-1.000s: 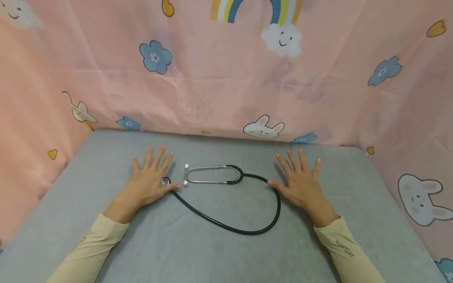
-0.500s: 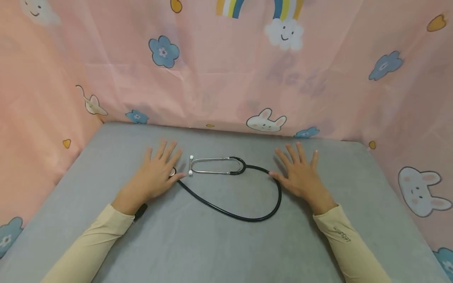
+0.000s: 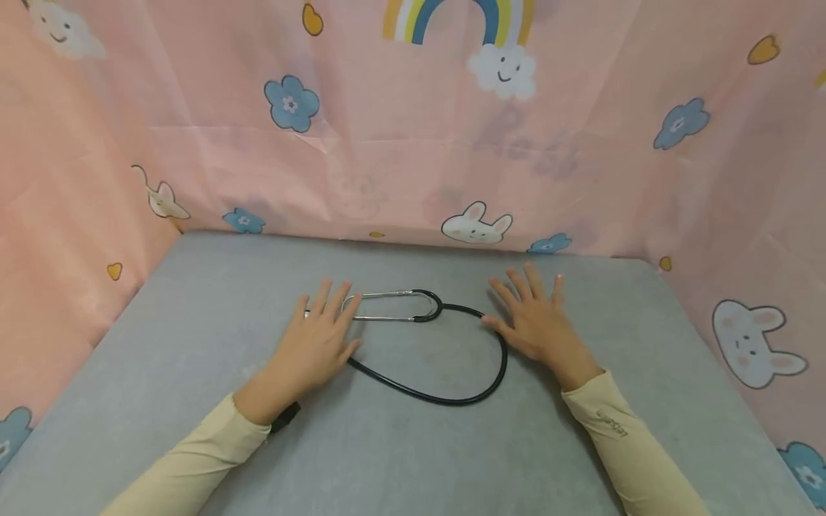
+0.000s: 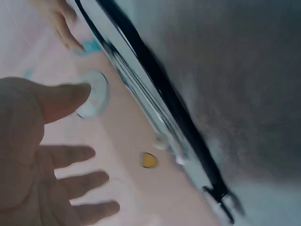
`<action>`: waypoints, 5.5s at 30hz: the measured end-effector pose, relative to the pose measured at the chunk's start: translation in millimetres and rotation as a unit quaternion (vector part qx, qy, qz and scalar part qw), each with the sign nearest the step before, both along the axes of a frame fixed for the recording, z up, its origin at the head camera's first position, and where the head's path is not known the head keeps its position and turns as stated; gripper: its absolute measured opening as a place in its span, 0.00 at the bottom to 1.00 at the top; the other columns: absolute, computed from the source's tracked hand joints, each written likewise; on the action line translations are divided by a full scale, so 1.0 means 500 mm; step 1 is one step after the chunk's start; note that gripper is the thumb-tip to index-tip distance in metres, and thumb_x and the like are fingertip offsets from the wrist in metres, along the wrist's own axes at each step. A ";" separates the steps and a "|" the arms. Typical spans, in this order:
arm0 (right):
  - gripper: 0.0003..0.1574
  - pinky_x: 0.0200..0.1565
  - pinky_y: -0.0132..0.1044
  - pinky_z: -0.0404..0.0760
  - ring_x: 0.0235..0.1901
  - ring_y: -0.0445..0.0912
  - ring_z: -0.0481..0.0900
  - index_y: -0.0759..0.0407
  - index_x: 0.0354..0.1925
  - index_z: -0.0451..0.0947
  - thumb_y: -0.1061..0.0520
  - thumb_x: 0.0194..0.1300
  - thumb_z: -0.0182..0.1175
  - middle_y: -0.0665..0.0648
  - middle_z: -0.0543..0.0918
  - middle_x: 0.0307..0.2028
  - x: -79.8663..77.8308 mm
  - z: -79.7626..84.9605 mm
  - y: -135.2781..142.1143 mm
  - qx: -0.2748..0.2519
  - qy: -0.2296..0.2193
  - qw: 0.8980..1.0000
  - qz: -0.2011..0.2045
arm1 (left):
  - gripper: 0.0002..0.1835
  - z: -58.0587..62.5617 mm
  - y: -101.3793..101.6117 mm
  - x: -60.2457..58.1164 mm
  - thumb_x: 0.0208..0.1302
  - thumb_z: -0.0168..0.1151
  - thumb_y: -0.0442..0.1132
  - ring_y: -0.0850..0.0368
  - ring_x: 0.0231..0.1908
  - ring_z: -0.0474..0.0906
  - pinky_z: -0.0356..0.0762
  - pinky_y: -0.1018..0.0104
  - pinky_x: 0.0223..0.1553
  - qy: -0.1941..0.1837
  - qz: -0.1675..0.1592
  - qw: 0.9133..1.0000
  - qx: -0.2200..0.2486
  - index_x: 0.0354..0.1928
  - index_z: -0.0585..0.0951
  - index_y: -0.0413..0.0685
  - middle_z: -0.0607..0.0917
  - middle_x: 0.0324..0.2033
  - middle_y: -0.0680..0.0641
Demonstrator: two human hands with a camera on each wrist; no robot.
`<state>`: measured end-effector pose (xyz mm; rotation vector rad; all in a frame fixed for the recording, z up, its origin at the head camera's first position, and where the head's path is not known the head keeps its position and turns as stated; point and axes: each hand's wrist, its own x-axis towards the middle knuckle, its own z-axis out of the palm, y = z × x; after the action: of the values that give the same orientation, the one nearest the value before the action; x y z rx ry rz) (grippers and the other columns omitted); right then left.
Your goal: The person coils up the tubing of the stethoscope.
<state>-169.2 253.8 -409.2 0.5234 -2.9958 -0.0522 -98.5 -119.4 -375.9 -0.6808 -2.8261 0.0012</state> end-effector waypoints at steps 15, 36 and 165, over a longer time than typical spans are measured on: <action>0.16 0.63 0.58 0.67 0.66 0.55 0.69 0.50 0.46 0.83 0.45 0.64 0.68 0.57 0.78 0.59 -0.016 0.014 -0.050 0.046 0.075 0.981 0.172 | 0.25 -0.030 -0.006 -0.139 0.60 0.72 0.42 0.41 0.53 0.80 0.79 0.47 0.53 -0.153 -0.022 0.987 0.043 0.58 0.81 0.41 0.83 0.52 0.41; 0.08 0.40 0.46 0.81 0.38 0.51 0.83 0.61 0.49 0.75 0.64 0.73 0.55 0.60 0.84 0.41 -0.034 0.117 -0.074 -0.102 -0.044 0.993 0.049 | 0.29 -0.032 0.015 -0.163 0.54 0.64 0.32 0.43 0.47 0.79 0.77 0.47 0.51 -0.096 -0.115 0.989 0.008 0.61 0.77 0.39 0.84 0.43 0.40; 0.10 0.35 0.34 0.79 0.34 0.44 0.82 0.62 0.41 0.86 0.60 0.61 0.70 0.57 0.88 0.39 -0.064 0.155 -0.202 -0.416 -0.207 0.871 0.160 | 0.37 0.028 0.075 -0.132 0.55 0.48 0.15 0.63 0.23 0.59 0.59 0.72 0.23 0.232 -0.382 0.874 0.192 0.62 0.77 0.57 0.67 0.24 0.52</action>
<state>-201.0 152.7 -331.9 0.9648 -2.8161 1.4562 -164.5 -82.0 -361.7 -1.4095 -1.8654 -0.4512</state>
